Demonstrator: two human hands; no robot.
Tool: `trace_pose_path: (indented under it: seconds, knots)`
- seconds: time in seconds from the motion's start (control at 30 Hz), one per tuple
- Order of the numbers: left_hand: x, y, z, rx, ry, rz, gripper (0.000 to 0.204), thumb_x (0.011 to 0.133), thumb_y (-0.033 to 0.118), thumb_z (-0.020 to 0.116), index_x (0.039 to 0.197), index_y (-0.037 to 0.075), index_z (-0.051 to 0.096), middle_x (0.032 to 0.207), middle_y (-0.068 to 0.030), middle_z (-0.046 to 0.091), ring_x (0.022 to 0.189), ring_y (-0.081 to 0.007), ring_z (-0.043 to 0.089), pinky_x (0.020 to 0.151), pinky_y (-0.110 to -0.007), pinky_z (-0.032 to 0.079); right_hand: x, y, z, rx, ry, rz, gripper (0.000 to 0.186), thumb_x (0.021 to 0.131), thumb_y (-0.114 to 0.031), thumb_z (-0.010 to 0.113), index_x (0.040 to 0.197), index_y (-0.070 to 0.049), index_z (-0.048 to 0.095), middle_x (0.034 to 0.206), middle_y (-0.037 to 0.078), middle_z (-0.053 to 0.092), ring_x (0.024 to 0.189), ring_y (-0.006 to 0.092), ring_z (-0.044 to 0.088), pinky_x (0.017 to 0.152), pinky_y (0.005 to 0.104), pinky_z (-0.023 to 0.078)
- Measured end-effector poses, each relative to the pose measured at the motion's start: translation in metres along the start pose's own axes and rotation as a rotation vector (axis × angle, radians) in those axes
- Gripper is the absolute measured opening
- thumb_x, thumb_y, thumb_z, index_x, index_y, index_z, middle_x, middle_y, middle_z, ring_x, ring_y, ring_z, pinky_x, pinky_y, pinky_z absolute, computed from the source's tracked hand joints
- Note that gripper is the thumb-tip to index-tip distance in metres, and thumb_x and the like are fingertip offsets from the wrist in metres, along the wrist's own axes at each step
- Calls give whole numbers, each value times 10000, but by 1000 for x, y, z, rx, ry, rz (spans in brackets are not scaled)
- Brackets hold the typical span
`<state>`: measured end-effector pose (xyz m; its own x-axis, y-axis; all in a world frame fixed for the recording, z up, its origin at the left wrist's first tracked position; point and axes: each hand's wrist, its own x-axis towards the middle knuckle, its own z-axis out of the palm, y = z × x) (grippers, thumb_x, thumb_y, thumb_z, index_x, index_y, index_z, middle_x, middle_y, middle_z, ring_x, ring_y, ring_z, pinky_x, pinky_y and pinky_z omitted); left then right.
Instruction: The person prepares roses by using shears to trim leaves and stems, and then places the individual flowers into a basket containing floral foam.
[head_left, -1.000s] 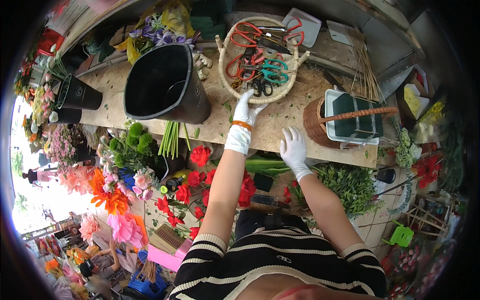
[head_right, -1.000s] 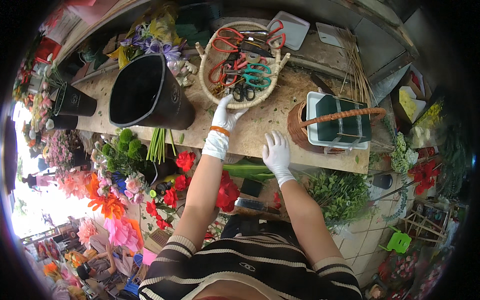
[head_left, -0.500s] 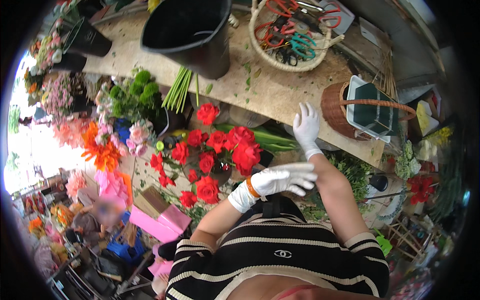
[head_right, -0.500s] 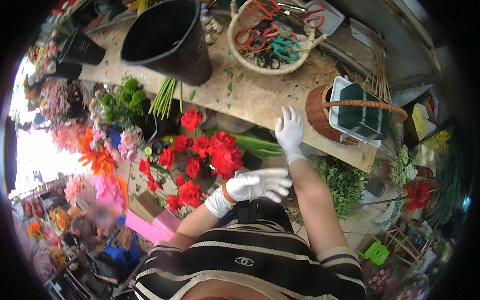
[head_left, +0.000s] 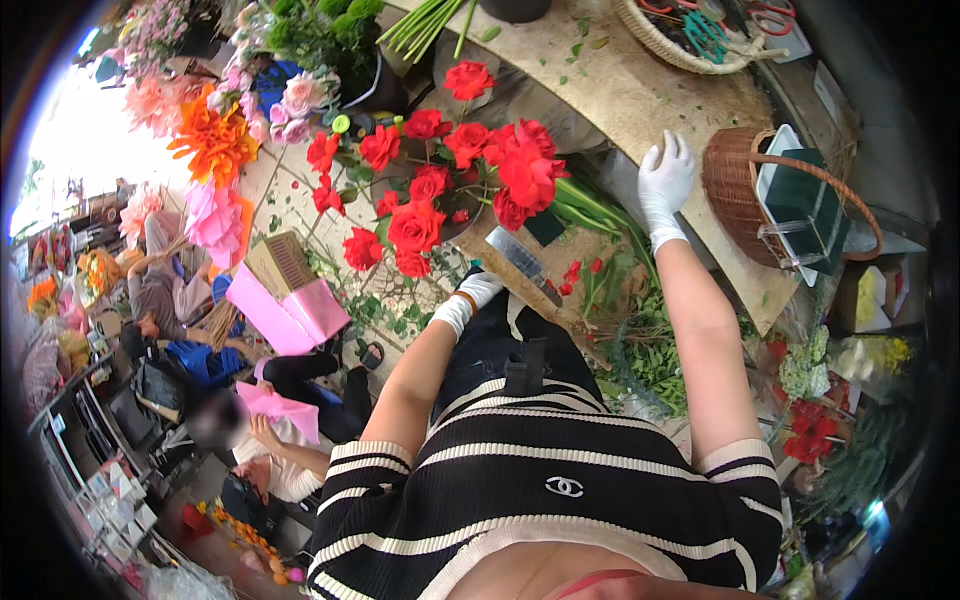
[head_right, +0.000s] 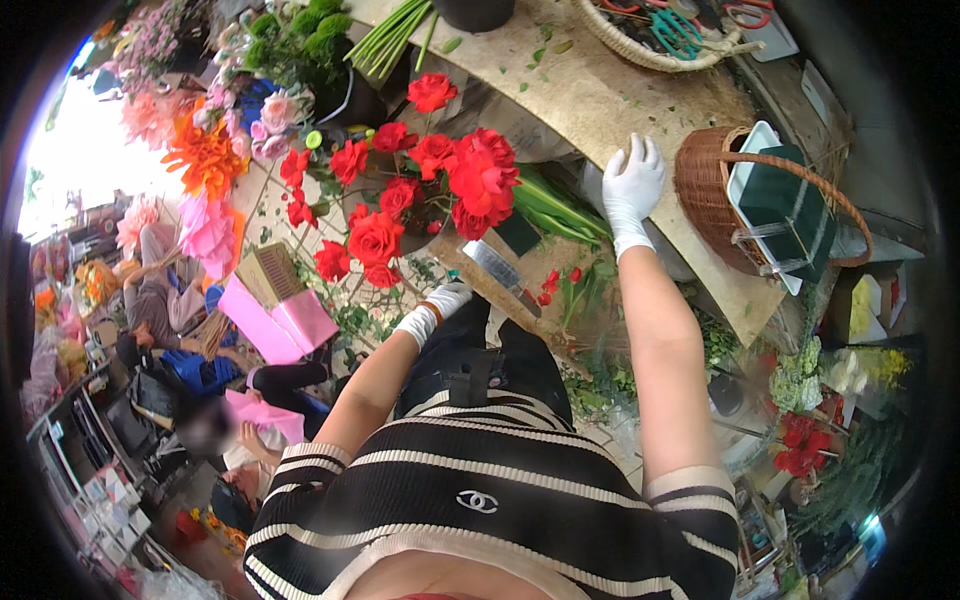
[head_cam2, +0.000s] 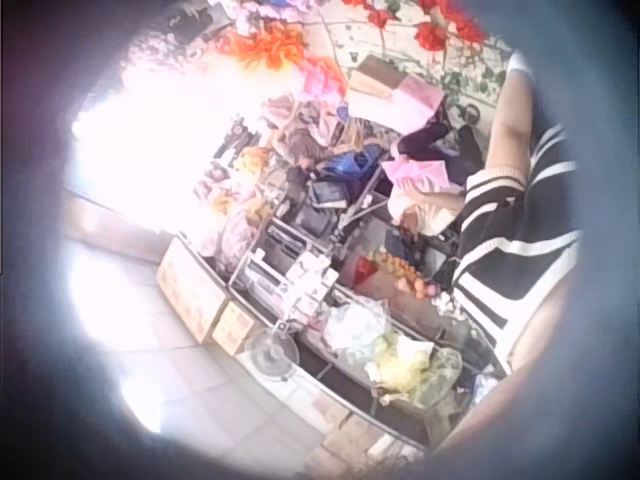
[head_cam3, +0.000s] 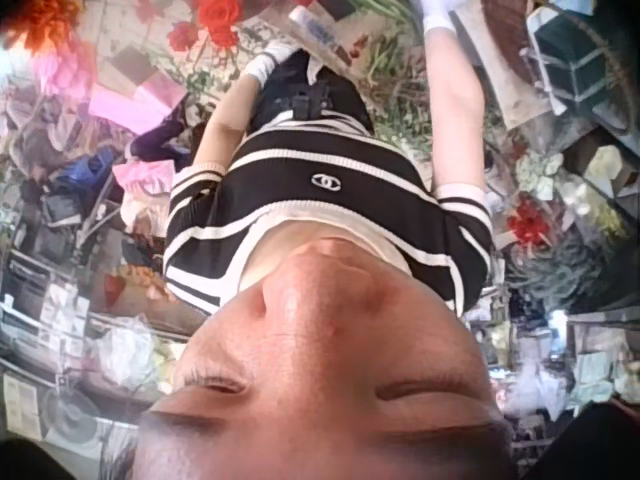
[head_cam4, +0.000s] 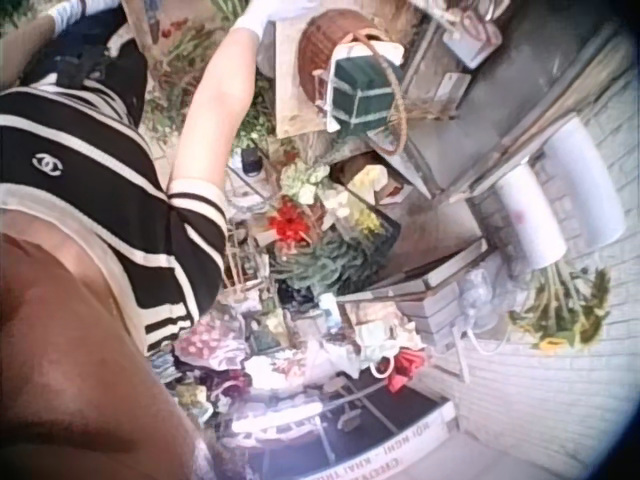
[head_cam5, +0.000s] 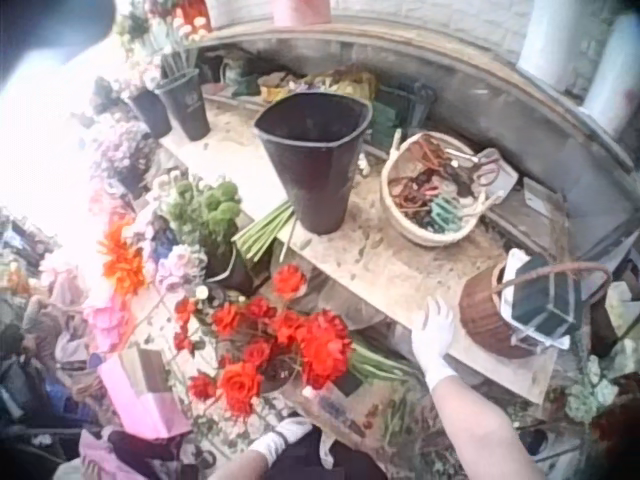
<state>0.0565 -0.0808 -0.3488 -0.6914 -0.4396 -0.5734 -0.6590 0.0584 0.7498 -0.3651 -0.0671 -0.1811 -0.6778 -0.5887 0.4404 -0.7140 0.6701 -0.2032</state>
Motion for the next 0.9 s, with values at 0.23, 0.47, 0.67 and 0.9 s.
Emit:
trace_pose_path:
  seconds: [0.23,0.47,0.67,0.9]
  knots:
    - [-35,-111,22,-280,399,-575,436,842,241,592,1227,43,544,1126,-137,623,1021,-271,593,885,-339,450,-2,0,-1,-21,20,-22,374,811,-254,544,1142,-86,591,1182,156,555,1100,326,498,969,420,384]
    - [-42,11,14,-574,785,-283,709,767,157,695,1363,-14,350,1173,-183,580,1035,-239,586,905,-332,453,-5,6,2,-44,32,-36,369,822,-268,532,1137,-86,596,1172,156,561,1072,324,513,941,416,398]
    - [-54,114,-29,-543,248,-85,341,866,126,608,1177,-7,565,1087,-103,638,1008,-165,587,905,-297,449,-3,-2,-2,-31,22,-49,363,830,-262,528,1144,-90,589,1187,159,549,1069,323,514,944,420,398]
    - [-128,235,-176,-602,-270,217,200,834,83,642,1010,-12,649,985,-96,664,916,-178,627,835,-303,487,-2,-2,-4,-68,3,-10,368,826,-252,533,1153,-90,579,1203,147,541,1094,315,506,947,422,398]
